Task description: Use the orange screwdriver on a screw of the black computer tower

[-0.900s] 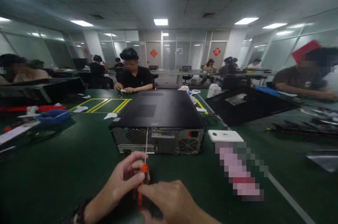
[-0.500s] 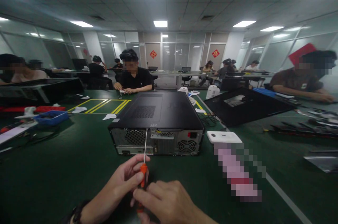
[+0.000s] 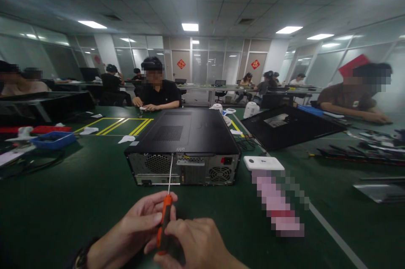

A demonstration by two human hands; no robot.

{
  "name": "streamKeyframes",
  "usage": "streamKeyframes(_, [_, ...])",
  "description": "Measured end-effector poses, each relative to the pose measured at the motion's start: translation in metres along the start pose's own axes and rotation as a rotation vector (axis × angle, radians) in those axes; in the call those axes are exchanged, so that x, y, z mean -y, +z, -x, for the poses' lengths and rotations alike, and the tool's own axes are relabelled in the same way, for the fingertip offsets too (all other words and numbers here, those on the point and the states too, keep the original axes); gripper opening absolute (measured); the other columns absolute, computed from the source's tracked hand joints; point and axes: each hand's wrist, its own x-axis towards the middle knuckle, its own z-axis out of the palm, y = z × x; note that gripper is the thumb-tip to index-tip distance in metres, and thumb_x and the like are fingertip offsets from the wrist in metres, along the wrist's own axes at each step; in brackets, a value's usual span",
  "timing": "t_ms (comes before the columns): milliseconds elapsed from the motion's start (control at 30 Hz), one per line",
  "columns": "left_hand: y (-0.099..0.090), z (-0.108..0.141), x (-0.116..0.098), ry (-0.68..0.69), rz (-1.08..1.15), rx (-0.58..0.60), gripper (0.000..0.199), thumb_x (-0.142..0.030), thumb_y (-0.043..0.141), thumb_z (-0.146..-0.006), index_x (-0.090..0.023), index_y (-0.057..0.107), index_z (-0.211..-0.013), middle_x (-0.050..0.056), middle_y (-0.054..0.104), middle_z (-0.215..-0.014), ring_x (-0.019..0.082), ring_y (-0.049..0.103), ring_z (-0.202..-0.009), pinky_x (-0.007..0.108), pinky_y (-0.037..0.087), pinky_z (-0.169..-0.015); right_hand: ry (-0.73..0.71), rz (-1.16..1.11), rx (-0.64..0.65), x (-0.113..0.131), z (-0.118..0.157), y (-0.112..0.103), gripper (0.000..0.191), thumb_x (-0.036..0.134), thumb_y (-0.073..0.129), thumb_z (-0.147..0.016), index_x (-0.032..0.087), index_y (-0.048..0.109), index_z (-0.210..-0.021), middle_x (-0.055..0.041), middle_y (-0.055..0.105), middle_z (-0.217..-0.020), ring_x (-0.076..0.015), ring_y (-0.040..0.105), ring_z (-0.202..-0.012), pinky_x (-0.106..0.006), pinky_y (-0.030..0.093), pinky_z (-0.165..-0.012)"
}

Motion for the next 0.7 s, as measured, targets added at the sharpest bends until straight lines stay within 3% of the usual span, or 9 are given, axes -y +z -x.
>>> streamKeyframes(67, [-0.0016, -0.0015, 0.003, -0.001, -0.027, -0.037, 0.054, -0.032, 0.082, -0.085, -0.012, 0.057, -0.129, 0.007, 0.065, -0.097, 0.005, 0.06, -0.06, 0.011, 0.045, -0.044, -0.002, 0.015, 0.01, 0.0001, -0.0024, -0.0028, 0.031, 0.052, 0.043, -0.111, 0.021, 0.048, -0.111, 0.0076, 0.065, -0.073, -0.0057, 0.059, -0.05, -0.021, 0.04, -0.049])
streamKeyframes(233, [-0.0034, -0.0038, 0.0071, 0.023, -0.086, -0.091, 0.059, -0.037, 0.088, -0.079, -0.015, 0.051, -0.12, 0.0, 0.056, -0.087, 0.002, 0.048, -0.054, 0.012, 0.037, -0.041, -0.132, 0.123, 0.203, -0.0006, -0.0003, -0.0064, 0.029, 0.039, 0.033, -0.115, 0.023, 0.054, -0.126, 0.007, 0.065, -0.077, -0.0087, 0.061, -0.057, -0.028, 0.036, -0.049])
streamKeyframes(300, [-0.0013, -0.0034, 0.0064, 0.038, -0.111, -0.083, 0.062, -0.041, 0.089, -0.078, -0.017, 0.05, -0.119, -0.003, 0.052, -0.085, 0.0, 0.043, -0.05, 0.012, 0.035, -0.042, -0.18, 0.164, 0.196, -0.0013, 0.0012, -0.0062, 0.026, 0.034, 0.038, -0.114, 0.023, 0.056, -0.129, 0.0069, 0.062, -0.075, -0.0099, 0.057, -0.055, -0.029, 0.033, -0.047])
streamKeyframes(433, [0.0004, -0.002, 0.0069, 0.041, -0.157, -0.075, 0.066, -0.046, 0.087, -0.08, -0.018, 0.047, -0.124, -0.005, 0.05, -0.083, -0.002, 0.039, -0.047, 0.011, 0.034, -0.041, -0.15, 0.155, 0.203, -0.0025, 0.0019, -0.0062, 0.022, 0.028, 0.043, -0.111, 0.023, 0.06, -0.124, 0.007, 0.062, -0.076, -0.0096, 0.055, -0.057, -0.028, 0.034, -0.048])
streamKeyframes(700, [-0.0045, -0.0013, 0.0099, 0.029, -0.155, -0.067, 0.049, -0.042, 0.074, -0.091, -0.017, 0.051, -0.127, 0.0, 0.049, -0.091, 0.0, 0.044, -0.055, 0.011, 0.042, -0.043, -0.07, 0.05, 0.292, 0.0004, 0.0014, -0.0066, 0.032, 0.035, 0.032, -0.115, 0.021, 0.061, -0.121, 0.0058, 0.063, -0.077, -0.0075, 0.057, -0.058, -0.026, 0.036, -0.051])
